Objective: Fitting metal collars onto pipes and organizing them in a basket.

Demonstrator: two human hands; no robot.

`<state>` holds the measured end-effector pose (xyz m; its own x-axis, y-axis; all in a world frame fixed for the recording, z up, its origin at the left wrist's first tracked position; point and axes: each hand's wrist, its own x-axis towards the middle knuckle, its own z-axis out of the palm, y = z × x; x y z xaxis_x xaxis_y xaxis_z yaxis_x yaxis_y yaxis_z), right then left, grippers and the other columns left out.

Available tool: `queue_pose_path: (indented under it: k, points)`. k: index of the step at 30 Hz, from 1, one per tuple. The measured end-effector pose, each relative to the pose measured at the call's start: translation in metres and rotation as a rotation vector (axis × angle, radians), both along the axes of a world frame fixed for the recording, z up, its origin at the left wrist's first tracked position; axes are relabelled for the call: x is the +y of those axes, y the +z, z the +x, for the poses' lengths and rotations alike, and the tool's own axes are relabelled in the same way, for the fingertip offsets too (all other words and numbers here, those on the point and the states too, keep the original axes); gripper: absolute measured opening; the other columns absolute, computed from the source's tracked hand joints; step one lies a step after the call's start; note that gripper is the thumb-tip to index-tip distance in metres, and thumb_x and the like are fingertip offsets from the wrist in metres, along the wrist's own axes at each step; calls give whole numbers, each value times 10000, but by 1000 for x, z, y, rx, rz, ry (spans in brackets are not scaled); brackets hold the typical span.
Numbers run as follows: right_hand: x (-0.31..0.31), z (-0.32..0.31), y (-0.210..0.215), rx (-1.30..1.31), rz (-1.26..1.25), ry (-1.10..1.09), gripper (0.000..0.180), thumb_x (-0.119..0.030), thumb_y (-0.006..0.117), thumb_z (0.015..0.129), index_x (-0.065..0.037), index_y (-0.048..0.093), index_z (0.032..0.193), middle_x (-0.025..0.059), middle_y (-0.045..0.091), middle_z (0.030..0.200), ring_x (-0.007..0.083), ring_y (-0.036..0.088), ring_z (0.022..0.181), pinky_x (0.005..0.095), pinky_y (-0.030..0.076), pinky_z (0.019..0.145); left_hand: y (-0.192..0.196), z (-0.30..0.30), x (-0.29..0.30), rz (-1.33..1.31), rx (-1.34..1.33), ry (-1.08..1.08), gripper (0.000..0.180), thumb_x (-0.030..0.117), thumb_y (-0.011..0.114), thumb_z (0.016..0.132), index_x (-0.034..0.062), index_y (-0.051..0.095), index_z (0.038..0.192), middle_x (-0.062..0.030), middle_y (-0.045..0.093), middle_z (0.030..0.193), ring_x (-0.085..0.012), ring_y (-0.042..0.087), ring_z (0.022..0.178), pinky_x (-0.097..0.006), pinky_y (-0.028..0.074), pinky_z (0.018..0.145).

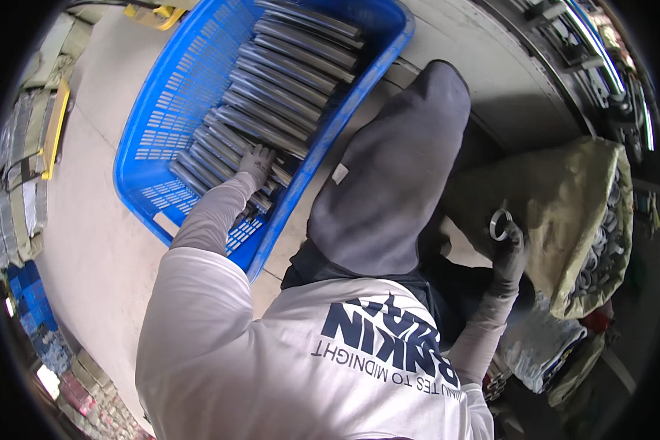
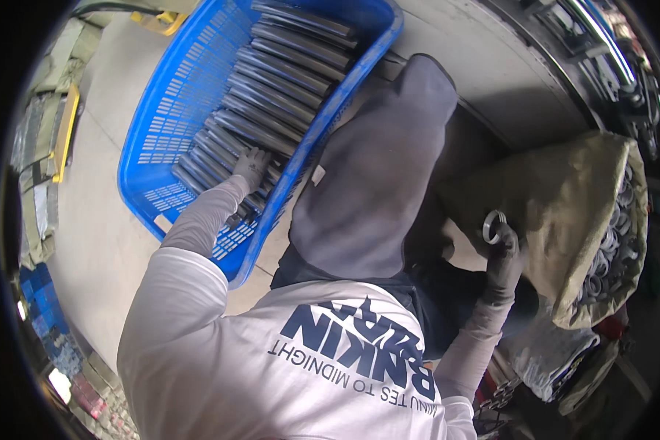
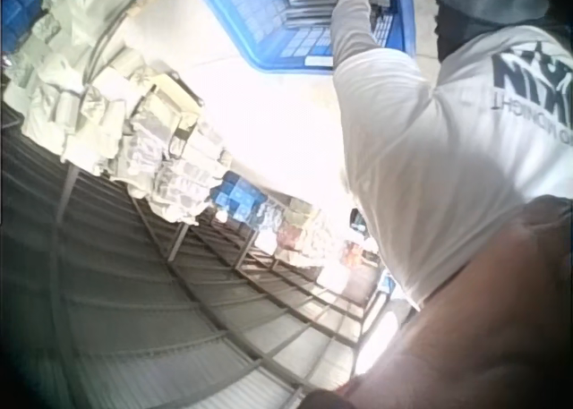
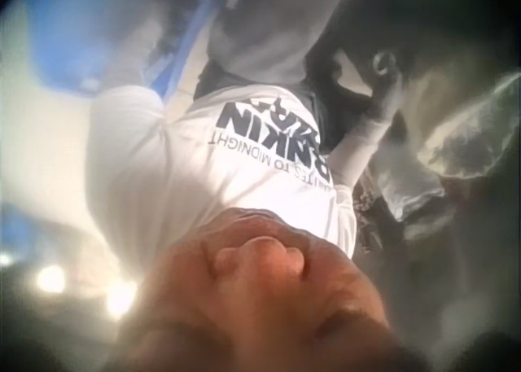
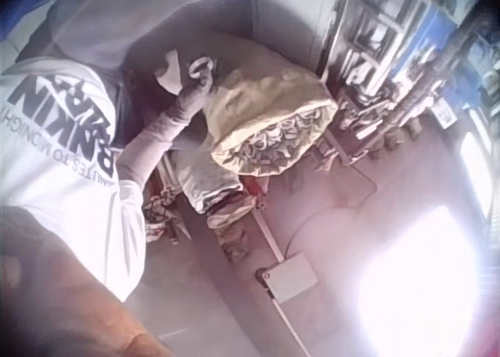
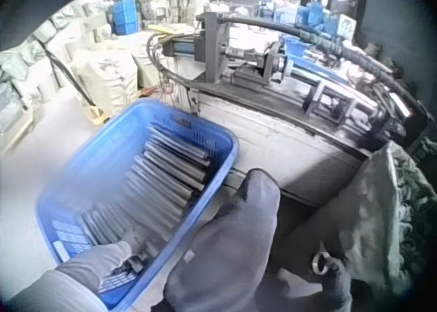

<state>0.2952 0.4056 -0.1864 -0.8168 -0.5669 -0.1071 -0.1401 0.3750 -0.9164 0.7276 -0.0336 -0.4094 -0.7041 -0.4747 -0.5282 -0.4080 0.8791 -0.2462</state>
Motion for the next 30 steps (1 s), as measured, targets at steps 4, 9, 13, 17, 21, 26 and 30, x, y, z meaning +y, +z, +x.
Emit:
queue_pose_path:
  k: [4,9,13,17,21,26,30]
  points:
    - [-38,7,23,-630,-374,-232,543,-350,569,1014,29,587,1403,219,706,1181,289,707,991,434,618,810,-19,0,-36,24,41,64,244,334,743,836,229,785,1053,-68,702,1180,-223,628,1212,-447,446,1034]
    - [-44,6,32,-977,-790,-82,532,-400,478,1076,-13,546,1436,232,728,1154,281,698,797,349,585,657,27,-9,-58,250,364,167,492,143,805,698,78,653,1161,-178,646,1180,-432,587,1203,-486,480,1049]
    - [-41,10,33,-1054,-875,-154,532,-384,360,1130,25,553,1411,215,748,1078,238,681,756,307,566,659,97,-80,-80,421,584,526,609,184,810,744,29,618,1300,-198,667,1185,-421,650,1095,-461,529,950]
    - [-39,6,26,-991,-895,-63,539,-387,316,1149,21,562,1401,184,745,980,199,668,736,290,540,628,236,-177,-24,416,966,167,669,144,773,789,51,586,1425,-177,690,1232,-375,666,1104,-456,529,958]
    - [-44,4,29,-838,-785,-106,537,-401,323,1152,16,588,1362,147,733,959,177,660,735,278,527,619,344,-249,88,443,1027,-347,686,140,768,747,56,605,1409,-176,686,1195,-382,653,1074,-462,515,962]
    - [-43,8,21,23,-501,-234,423,-287,400,1102,20,680,1176,117,713,1035,222,702,943,325,552,857,338,-300,162,429,868,-621,652,191,738,754,50,611,1377,-163,685,1141,-362,646,1044,-465,501,923]
    - [-36,2,21,356,-340,-138,316,38,645,881,-5,662,1193,113,751,1092,254,730,1010,357,562,884,333,-312,177,382,775,-627,693,204,748,758,48,585,1413,-158,679,1127,-350,658,1040,-458,512,909]
